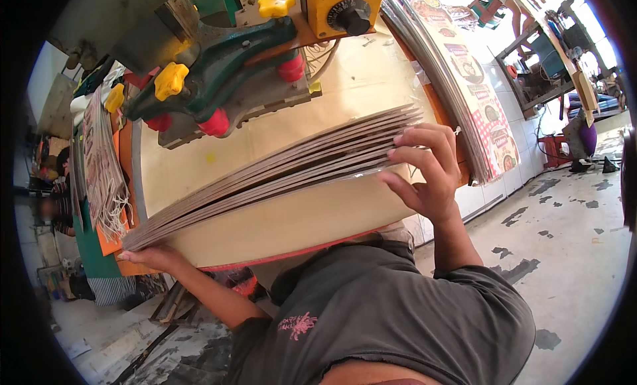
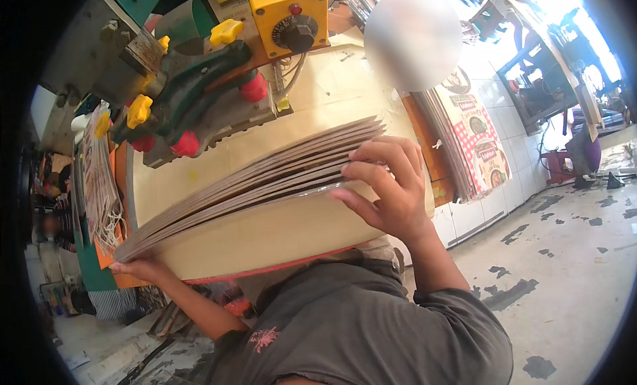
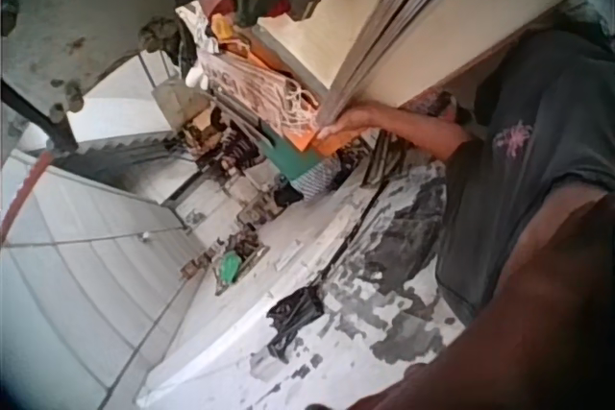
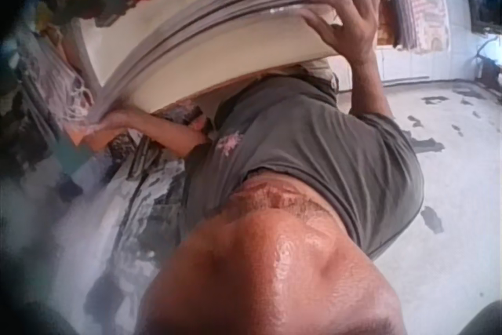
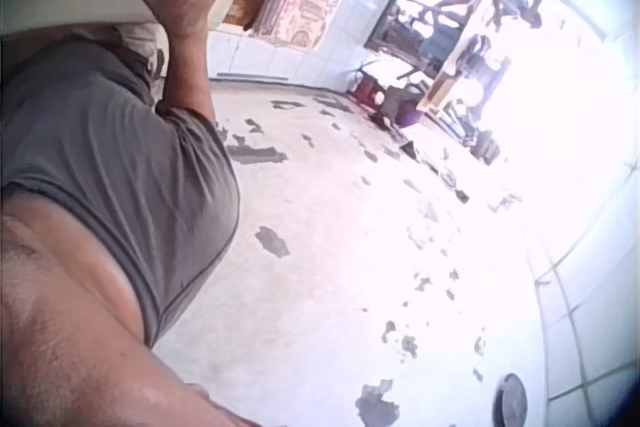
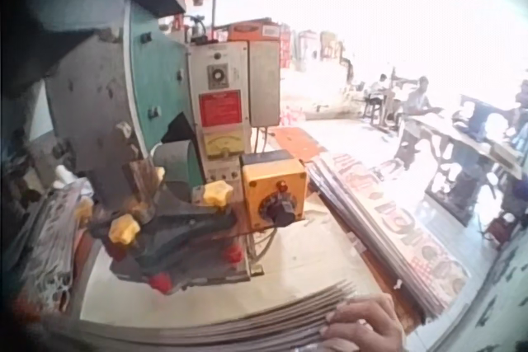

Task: The person picks up a stack of printed cardboard packaging, fans through the individual sheets by hand, and places them back onto a stack.

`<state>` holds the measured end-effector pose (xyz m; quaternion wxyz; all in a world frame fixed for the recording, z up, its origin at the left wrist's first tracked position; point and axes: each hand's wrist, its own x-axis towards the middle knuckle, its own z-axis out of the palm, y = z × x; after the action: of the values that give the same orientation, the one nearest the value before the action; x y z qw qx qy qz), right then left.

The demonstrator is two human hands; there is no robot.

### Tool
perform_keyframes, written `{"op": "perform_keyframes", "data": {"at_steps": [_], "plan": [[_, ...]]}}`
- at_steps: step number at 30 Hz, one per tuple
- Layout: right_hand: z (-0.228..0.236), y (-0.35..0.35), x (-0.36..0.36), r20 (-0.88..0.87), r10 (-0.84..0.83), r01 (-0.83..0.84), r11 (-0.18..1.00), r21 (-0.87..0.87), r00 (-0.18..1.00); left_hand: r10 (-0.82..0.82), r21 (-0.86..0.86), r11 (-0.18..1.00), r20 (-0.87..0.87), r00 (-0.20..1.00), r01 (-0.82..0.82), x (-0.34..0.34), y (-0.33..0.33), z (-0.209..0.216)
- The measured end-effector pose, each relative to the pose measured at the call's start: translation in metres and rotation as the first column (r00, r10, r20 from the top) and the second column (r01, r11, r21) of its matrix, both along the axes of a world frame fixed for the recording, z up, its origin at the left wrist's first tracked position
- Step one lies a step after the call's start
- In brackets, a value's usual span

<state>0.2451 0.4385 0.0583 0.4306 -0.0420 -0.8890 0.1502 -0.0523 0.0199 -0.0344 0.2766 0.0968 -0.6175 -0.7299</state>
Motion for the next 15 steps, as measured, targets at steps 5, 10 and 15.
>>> {"op": "perform_keyframes", "data": {"at_steps": [5, 10, 15], "plan": [[0.009, -0.003, -0.005, 0.072, -0.005, 0.015, 0.989, -0.147, 0.997, -0.051, 0.0, 0.999, -0.051, 0.997, 0.051, 0.011, 0.018, 0.011], [0.026, -0.011, -0.008, 0.163, -0.028, 0.064, 0.972, -0.224, 0.986, -0.03, -0.011, 0.999, -0.05, 0.998, 0.03, 0.01, 0.018, 0.011], [0.029, -0.01, -0.009, 0.201, -0.021, 0.071, 0.967, -0.246, 0.979, -0.032, -0.025, 0.999, -0.022, 0.999, 0.031, 0.009, 0.015, 0.011]]}}
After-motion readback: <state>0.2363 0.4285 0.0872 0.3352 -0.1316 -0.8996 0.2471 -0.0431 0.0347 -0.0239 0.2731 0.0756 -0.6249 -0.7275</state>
